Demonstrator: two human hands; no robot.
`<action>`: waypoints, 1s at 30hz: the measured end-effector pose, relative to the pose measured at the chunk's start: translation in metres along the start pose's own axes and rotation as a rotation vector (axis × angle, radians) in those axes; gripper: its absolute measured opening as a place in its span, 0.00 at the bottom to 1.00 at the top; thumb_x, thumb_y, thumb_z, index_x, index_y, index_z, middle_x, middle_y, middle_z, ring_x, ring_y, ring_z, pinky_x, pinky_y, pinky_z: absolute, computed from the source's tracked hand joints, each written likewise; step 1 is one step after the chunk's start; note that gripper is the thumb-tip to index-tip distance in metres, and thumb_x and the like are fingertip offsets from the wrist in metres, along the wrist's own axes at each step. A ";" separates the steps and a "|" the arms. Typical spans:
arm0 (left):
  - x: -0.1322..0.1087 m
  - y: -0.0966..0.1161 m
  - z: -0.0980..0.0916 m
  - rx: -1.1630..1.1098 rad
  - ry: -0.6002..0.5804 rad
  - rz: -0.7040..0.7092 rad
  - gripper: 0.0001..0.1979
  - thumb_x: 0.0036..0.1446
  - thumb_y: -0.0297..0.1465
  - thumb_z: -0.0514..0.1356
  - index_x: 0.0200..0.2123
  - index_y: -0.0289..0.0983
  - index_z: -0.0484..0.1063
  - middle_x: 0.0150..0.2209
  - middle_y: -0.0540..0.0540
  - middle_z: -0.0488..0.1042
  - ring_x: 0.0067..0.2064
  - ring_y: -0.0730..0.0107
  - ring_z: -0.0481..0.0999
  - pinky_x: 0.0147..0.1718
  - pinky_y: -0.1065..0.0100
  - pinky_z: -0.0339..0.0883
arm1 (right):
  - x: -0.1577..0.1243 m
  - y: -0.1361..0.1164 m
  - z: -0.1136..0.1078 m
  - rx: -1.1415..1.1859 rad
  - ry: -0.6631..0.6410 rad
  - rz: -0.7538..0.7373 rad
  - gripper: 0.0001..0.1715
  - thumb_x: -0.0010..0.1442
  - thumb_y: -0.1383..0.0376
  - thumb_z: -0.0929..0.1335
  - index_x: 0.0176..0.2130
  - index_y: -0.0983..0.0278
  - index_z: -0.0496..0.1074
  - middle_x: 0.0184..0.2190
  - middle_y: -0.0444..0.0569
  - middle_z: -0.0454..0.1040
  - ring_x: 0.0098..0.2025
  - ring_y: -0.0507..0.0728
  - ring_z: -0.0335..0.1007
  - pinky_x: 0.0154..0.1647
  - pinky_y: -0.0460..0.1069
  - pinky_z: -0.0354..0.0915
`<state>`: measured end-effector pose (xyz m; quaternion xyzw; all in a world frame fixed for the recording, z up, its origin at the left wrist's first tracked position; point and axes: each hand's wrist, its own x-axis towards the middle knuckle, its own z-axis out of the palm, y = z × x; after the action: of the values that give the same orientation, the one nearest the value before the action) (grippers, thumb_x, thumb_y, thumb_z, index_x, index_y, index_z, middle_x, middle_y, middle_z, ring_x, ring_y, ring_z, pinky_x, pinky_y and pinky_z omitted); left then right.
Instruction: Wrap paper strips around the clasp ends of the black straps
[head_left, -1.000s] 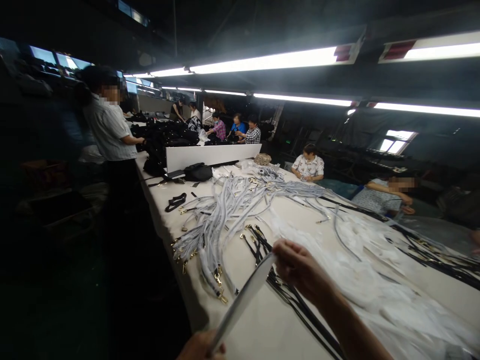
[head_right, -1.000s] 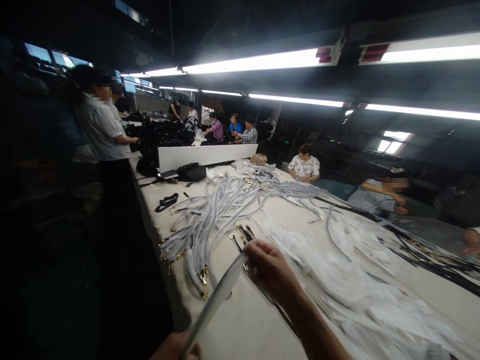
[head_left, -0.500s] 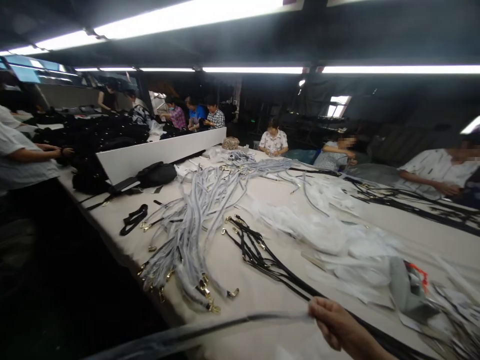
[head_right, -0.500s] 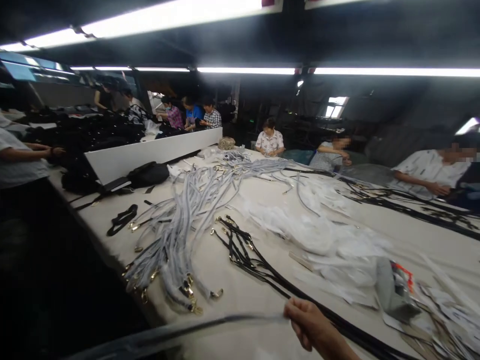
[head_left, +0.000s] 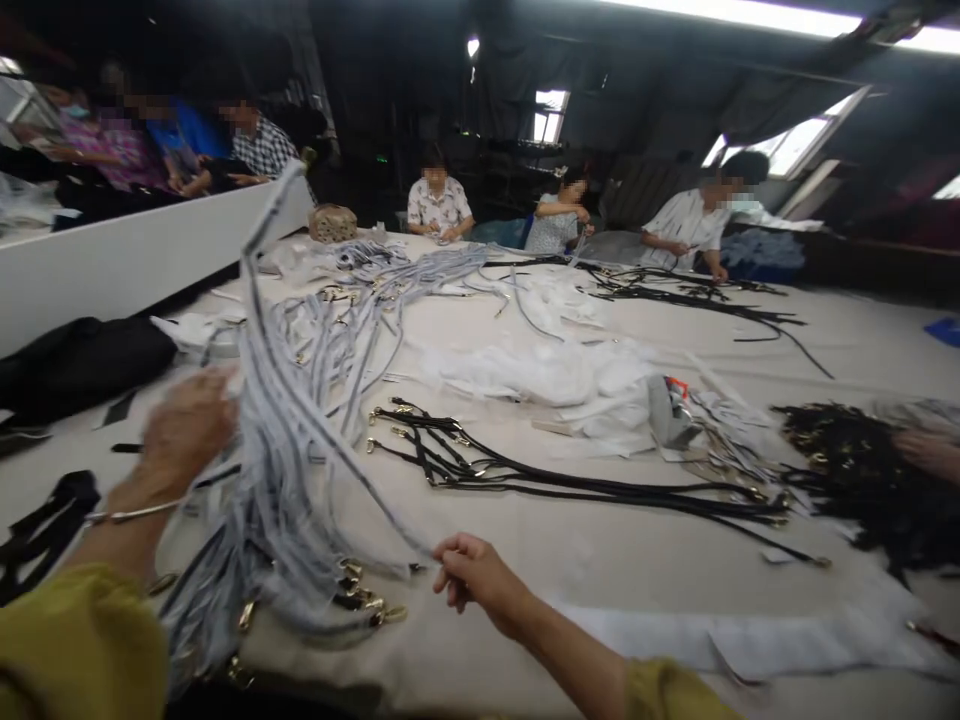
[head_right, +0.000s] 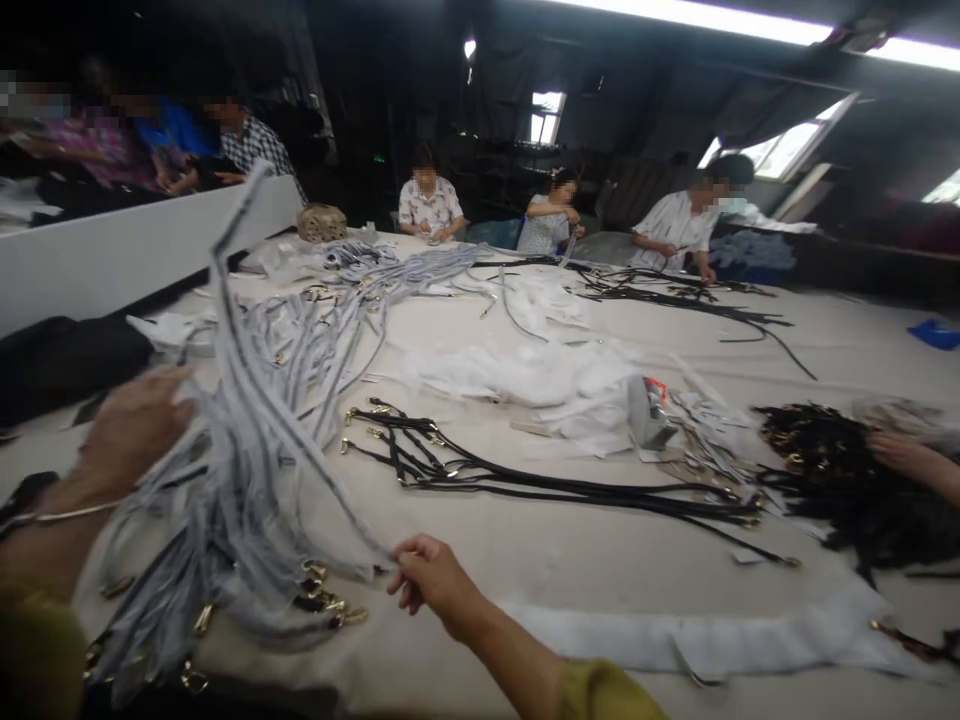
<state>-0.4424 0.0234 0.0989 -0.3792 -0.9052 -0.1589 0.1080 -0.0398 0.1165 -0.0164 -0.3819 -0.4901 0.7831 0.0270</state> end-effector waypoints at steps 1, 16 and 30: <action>-0.003 0.021 0.030 -0.059 -0.101 0.139 0.26 0.60 0.30 0.51 0.61 0.25 0.59 0.65 0.31 0.58 0.66 0.46 0.56 0.62 0.45 0.52 | 0.010 0.007 0.007 0.003 0.020 0.021 0.25 0.48 0.52 0.68 0.41 0.66 0.67 0.25 0.43 0.75 0.18 0.47 0.62 0.19 0.44 0.55; -0.115 0.171 0.174 -0.466 -0.608 -0.168 0.19 0.58 0.40 0.59 0.48 0.35 0.65 0.42 0.33 0.76 0.46 0.44 0.76 0.45 0.48 0.67 | -0.008 0.066 0.020 -0.023 0.112 0.159 0.25 0.43 0.54 0.66 0.38 0.66 0.65 0.22 0.43 0.75 0.15 0.48 0.62 0.16 0.43 0.52; 0.034 0.101 0.087 -1.235 -0.395 -0.410 0.14 0.63 0.36 0.49 0.47 0.37 0.66 0.28 0.54 0.63 0.17 0.85 0.48 0.15 0.79 0.45 | -0.003 0.029 0.014 -0.006 0.030 0.077 0.15 0.39 0.59 0.65 0.26 0.66 0.73 0.20 0.45 0.73 0.18 0.51 0.67 0.21 0.45 0.59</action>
<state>-0.3993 0.1444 0.0503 -0.2138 -0.7047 -0.5916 -0.3281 -0.0362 0.0895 -0.0344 -0.4120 -0.4768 0.7765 0.0031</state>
